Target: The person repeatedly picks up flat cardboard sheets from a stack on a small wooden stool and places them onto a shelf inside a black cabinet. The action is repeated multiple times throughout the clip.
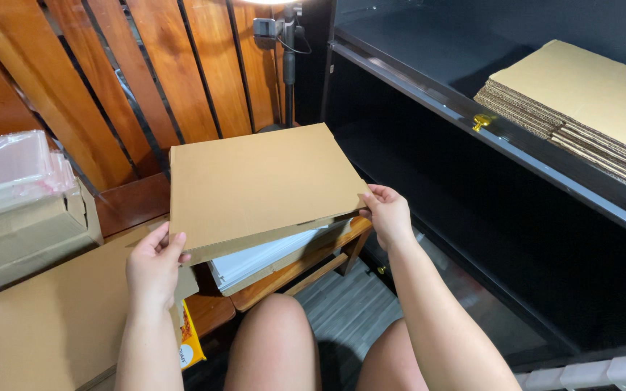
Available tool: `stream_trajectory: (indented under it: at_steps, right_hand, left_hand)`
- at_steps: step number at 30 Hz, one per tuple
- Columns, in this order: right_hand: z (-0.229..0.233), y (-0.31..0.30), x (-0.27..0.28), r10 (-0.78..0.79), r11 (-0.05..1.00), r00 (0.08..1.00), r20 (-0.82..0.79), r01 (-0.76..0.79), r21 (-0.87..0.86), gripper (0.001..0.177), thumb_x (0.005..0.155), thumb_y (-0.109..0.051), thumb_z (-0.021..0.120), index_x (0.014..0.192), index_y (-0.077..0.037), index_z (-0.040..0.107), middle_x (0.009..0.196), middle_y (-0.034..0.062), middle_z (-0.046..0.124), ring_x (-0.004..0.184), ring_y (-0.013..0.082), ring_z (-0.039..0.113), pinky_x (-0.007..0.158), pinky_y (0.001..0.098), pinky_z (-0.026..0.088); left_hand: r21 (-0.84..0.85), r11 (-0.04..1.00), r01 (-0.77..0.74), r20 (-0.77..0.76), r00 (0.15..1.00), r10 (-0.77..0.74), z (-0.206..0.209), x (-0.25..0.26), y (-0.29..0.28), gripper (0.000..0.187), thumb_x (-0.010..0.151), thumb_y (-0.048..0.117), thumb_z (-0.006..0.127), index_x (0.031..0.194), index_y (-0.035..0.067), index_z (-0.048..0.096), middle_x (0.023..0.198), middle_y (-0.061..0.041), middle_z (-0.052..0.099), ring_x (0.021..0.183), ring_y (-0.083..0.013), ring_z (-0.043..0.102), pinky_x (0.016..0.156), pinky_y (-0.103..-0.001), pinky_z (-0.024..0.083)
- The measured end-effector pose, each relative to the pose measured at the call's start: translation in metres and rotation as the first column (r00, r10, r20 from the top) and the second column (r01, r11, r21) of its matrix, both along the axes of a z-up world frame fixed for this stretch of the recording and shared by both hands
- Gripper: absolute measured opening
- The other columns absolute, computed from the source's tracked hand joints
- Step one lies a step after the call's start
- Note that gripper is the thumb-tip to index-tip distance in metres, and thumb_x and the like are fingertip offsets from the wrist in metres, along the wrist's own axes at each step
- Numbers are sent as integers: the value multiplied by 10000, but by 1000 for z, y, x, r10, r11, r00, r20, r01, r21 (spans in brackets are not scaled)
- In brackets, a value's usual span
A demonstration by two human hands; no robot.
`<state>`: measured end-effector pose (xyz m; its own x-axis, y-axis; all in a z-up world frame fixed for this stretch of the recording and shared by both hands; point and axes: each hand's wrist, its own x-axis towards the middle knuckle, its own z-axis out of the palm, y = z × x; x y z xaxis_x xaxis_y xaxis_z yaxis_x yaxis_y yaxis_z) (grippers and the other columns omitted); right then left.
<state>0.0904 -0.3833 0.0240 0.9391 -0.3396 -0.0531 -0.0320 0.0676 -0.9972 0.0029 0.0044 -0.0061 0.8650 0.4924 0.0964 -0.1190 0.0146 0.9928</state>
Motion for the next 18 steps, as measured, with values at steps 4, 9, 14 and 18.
stream_trajectory:
  at_steps: [4, 9, 14, 18]
  right_hand:
    - [-14, -15, 16, 12, 1000, 999, 41, -13, 14, 370, 990, -55, 667, 1341, 48, 610, 1146, 210, 739, 897, 216, 742, 731, 265, 650]
    - [50, -12, -18, 18, 998, 1000, -3, -18, -58, 235, 1011, -61, 627, 1227, 7, 689, 992, 110, 753, 752, 130, 665, 679, 207, 570]
    - [88, -37, -37, 10, 999, 997, 76, -6, -49, 239, 989, -67, 662, 1217, -6, 698, 971, 105, 751, 766, 133, 666, 673, 217, 552]
    - [115, -66, -50, 6, 998, 982, 190, 6, -60, 246, 978, -88, 680, 1215, -23, 689, 976, 79, 740, 805, 121, 679, 703, 218, 564]
  left_hand:
    - [-28, 999, 18, 43, 999, -17, 5, -4, 2, 489, 1007, 25, 708, 1429, -137, 522, 1027, -150, 605, 846, -168, 628, 690, -305, 604]
    - [-206, 975, 79, 55, 996, -69, 35, -22, -4, 531, 953, 39, 676, 1469, -31, 567, 1113, -98, 653, 850, -159, 595, 732, -271, 566]
    - [-269, 955, 128, 141, 986, -93, 66, -47, -19, 551, 924, 24, 673, 1460, -38, 562, 1154, -126, 648, 999, -178, 619, 812, -327, 604]
    - [-236, 949, 208, 192, 968, -164, 83, -57, -33, 593, 900, -7, 653, 1479, -50, 536, 1192, -165, 657, 990, -206, 625, 833, -367, 608]
